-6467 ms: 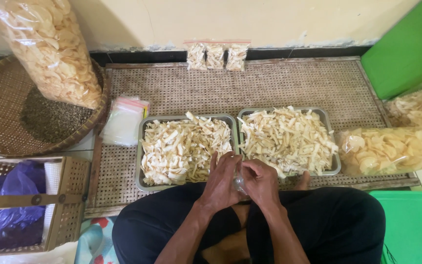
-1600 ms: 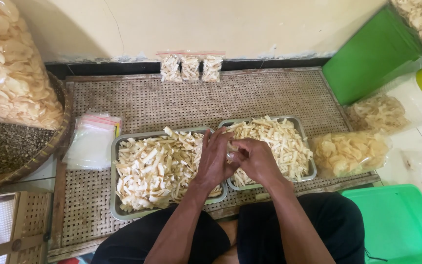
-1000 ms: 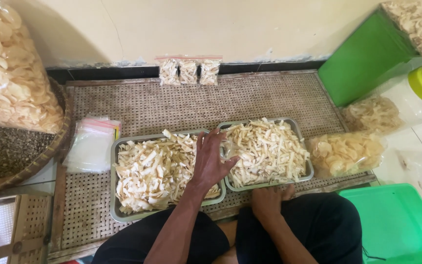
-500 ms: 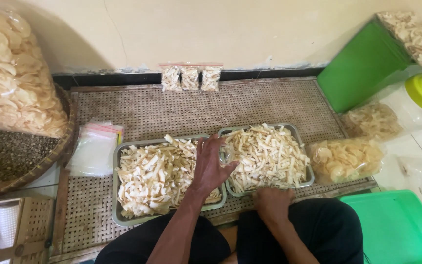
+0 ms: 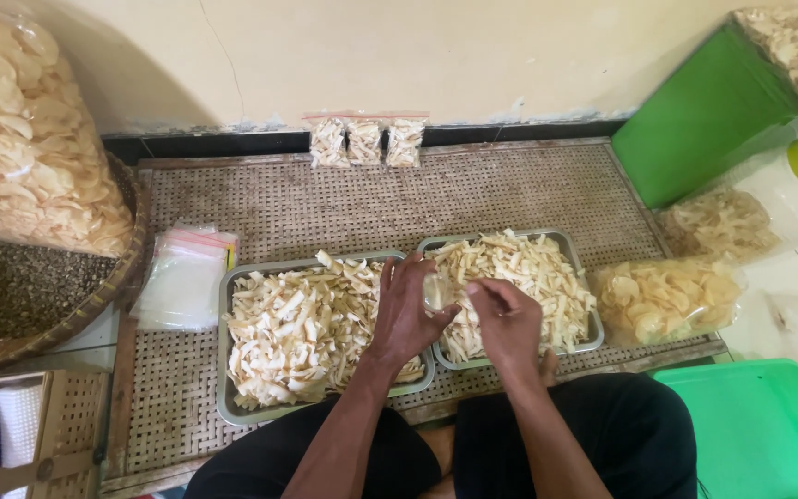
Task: Using a small plastic scoop to fill small plastic bags with chips from a tray while sitting on the floor.
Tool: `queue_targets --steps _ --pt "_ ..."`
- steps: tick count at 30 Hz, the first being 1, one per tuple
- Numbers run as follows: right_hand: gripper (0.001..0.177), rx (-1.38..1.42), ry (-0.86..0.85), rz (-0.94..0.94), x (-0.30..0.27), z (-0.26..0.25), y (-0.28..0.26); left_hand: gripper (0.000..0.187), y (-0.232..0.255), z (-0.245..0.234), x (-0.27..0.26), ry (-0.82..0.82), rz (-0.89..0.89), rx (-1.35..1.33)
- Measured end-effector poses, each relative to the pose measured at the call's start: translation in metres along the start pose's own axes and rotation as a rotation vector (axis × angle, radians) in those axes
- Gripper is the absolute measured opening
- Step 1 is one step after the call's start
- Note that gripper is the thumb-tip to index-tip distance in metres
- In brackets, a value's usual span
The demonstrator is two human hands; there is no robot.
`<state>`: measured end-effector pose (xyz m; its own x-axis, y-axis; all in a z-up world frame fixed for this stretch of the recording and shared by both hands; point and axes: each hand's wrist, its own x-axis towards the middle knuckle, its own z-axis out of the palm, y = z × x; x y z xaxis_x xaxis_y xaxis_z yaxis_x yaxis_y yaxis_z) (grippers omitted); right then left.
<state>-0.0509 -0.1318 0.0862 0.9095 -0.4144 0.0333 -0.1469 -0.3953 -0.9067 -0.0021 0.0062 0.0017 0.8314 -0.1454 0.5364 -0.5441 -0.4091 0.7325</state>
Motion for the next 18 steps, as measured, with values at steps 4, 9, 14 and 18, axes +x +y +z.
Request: queue_targets --steps 4,9,14,18 --pt "0.021 -0.150 0.011 0.101 -0.018 -0.013 0.023 0.077 -0.001 -0.006 0.004 0.025 -0.009 -0.022" --pt "0.038 -0.696 -0.235 0.085 -0.040 0.001 0.120 0.069 0.009 -0.014 0.008 -0.130 -0.097 0.050" --pt "0.042 -0.756 -0.196 0.269 -0.049 0.016 0.110 0.070 0.007 -0.012 0.005 -0.113 -0.064 0.061" --pt "0.047 -0.693 -0.146 0.197 -0.043 0.018 0.124 0.073 0.004 -0.010 0.005 -0.130 -0.100 0.074"
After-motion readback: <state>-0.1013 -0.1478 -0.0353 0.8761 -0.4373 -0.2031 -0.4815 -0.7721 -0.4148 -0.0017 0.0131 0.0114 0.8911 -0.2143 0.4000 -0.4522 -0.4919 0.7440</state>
